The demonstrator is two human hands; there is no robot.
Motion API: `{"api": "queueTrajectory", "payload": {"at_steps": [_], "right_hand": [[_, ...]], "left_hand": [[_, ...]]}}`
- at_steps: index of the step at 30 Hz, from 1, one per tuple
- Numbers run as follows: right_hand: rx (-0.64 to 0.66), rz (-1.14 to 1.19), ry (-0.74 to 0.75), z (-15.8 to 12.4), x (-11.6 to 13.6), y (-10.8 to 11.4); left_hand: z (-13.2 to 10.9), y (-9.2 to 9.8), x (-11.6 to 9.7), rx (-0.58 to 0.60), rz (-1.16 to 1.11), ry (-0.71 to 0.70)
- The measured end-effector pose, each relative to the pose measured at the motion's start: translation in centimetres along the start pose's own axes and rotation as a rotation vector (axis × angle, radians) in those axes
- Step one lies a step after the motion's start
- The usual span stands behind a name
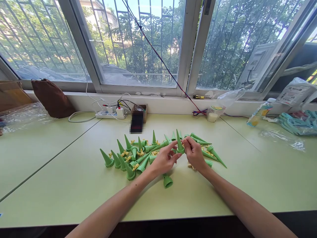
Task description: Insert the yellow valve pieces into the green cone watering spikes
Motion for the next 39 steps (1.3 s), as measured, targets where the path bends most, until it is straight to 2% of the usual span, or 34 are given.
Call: {"api": "queueTrajectory", "payload": {"at_steps": [8,17,27,39], "right_hand": [[-0.005,-0.008,-0.001,0.07,-0.06,0.01],[-0.008,-0.026,0.002,0.04,0.27,-0.13],[0.031,-0.050,0.015,-0.31,0.21,-0.71],[0.082,-0.041,0.001,-0.29,0.30,-0.61]], "left_hand": [[0.01,0.07,0.40,-0.007,0.107,-0.108],[-0.26,-0.13,0.13,-0.079,0.280,-0.241],[-0.07,-0.06,-0.33,-0.071,0.228,-0.090],[0.32,-0.40,0.31,-0.009,-0.155,0.064]]}}
Point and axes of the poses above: each hand's wrist, its own z-axis towards the middle knuckle, its own y-axis out of the back of the hand, x = y × z, the point moved 3 cm from there along z, towards the middle knuckle, and after that the axes turned 2 degrees about -y, right-handed, at the moved point
